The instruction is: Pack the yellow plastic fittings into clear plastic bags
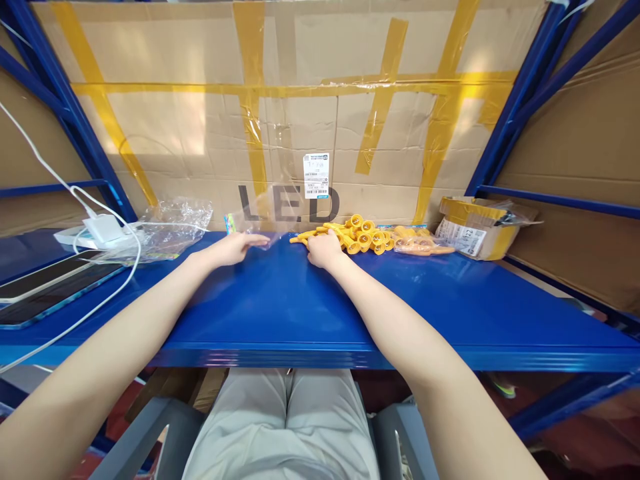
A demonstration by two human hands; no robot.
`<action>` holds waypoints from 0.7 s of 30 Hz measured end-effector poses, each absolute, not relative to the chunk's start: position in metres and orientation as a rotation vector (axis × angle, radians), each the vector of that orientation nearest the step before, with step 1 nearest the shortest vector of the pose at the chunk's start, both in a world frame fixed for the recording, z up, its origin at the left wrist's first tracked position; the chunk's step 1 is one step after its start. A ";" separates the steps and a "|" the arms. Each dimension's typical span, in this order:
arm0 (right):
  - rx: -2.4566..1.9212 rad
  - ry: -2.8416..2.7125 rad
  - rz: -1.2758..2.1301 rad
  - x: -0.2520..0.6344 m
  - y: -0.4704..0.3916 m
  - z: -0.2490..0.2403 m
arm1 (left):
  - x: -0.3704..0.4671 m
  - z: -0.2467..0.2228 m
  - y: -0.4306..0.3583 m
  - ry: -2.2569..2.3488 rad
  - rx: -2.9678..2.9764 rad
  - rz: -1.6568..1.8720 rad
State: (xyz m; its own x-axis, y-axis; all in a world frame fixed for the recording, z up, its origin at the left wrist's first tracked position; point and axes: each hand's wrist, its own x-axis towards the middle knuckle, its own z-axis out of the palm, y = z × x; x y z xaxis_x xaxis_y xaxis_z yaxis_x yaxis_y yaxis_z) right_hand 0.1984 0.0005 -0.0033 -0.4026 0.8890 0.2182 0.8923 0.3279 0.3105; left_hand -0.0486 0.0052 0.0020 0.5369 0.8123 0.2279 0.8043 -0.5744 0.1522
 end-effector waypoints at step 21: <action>-1.651 -2.060 -0.075 0.206 0.003 0.009 | -0.069 -0.015 0.019 2.120 2.164 0.032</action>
State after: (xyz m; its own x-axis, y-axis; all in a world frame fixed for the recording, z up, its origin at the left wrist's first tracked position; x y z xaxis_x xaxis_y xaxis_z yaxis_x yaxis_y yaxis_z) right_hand 0.2063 0.0026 0.0090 -0.1441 0.9017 0.4077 0.9289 0.2653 -0.2584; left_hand -0.0692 0.0195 -0.0147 0.0238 0.9977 -0.0633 0.9953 -0.0177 0.0948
